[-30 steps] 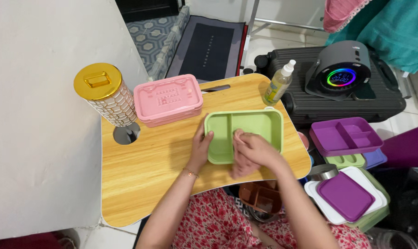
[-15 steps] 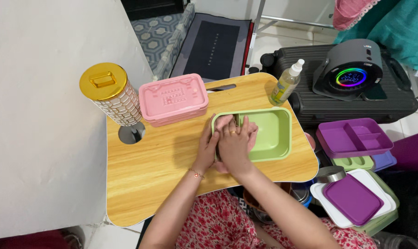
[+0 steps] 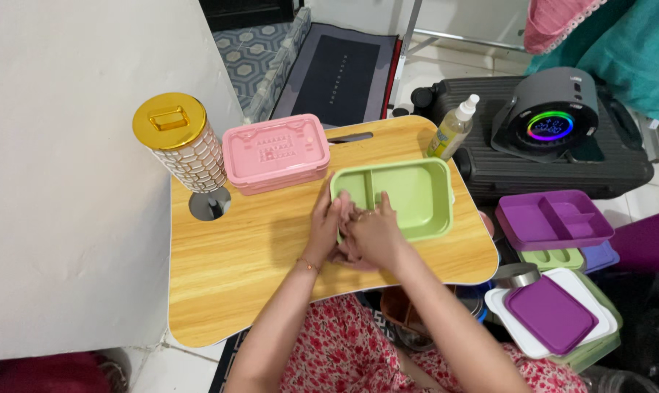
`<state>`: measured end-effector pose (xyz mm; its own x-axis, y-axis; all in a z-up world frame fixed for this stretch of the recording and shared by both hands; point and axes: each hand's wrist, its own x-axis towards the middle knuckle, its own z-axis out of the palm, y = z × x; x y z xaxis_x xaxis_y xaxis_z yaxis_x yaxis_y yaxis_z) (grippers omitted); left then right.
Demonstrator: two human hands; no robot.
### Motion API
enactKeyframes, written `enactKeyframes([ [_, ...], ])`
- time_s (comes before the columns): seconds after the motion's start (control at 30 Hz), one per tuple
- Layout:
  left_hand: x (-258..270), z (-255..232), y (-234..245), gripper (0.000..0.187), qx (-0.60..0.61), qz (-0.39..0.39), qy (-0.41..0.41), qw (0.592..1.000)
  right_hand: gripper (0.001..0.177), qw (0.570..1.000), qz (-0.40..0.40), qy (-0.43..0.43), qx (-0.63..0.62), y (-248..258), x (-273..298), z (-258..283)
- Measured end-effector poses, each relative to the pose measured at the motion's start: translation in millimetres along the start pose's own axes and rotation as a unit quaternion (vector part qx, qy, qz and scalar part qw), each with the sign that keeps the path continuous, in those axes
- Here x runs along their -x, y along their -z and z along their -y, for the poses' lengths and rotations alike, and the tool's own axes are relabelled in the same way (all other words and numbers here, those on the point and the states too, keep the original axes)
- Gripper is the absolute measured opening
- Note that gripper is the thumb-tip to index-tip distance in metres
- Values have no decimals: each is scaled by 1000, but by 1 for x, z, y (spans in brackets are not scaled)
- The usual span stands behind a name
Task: The person sits on the floor and cleans several plastic food containers. They spray a cleaning solution onto the containers and lids, then wipe them with a cloth. The person handles green, purple, and pink containers, wiping the inside and outside surfaces before stacking them.
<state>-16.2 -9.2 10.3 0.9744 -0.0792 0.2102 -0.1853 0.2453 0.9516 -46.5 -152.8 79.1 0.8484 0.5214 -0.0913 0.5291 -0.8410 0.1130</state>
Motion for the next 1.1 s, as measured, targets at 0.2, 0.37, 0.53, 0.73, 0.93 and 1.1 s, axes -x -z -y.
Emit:
enactKeyframes([
  [0.2, -1, 5, 2, 59, -31, 17, -59, 998, 30, 916, -348, -102, -170, -1, -16, 8],
  [0.37, -2, 7, 8, 61, -38, 44, -68, 996, 41, 920, -378, -84, -57, -6, -30, 15],
  [0.53, -2, 15, 9, 59, -44, 28, -56, 997, 40, 960, -279, 15, -16, -12, -19, 0],
  [0.73, 0, 13, 8, 57, 1, 29, -42, 999, 27, 991, -21, 48, -123, -11, -2, -7],
  [0.93, 0, 13, 11, 55, -60, 8, -90, 994, 24, 888, -96, 164, -418, 8, 16, -39],
  [1.1, -4, 23, 10, 58, -40, 0, -58, 997, 29, 794, -239, -171, -533, 26, 43, -47],
])
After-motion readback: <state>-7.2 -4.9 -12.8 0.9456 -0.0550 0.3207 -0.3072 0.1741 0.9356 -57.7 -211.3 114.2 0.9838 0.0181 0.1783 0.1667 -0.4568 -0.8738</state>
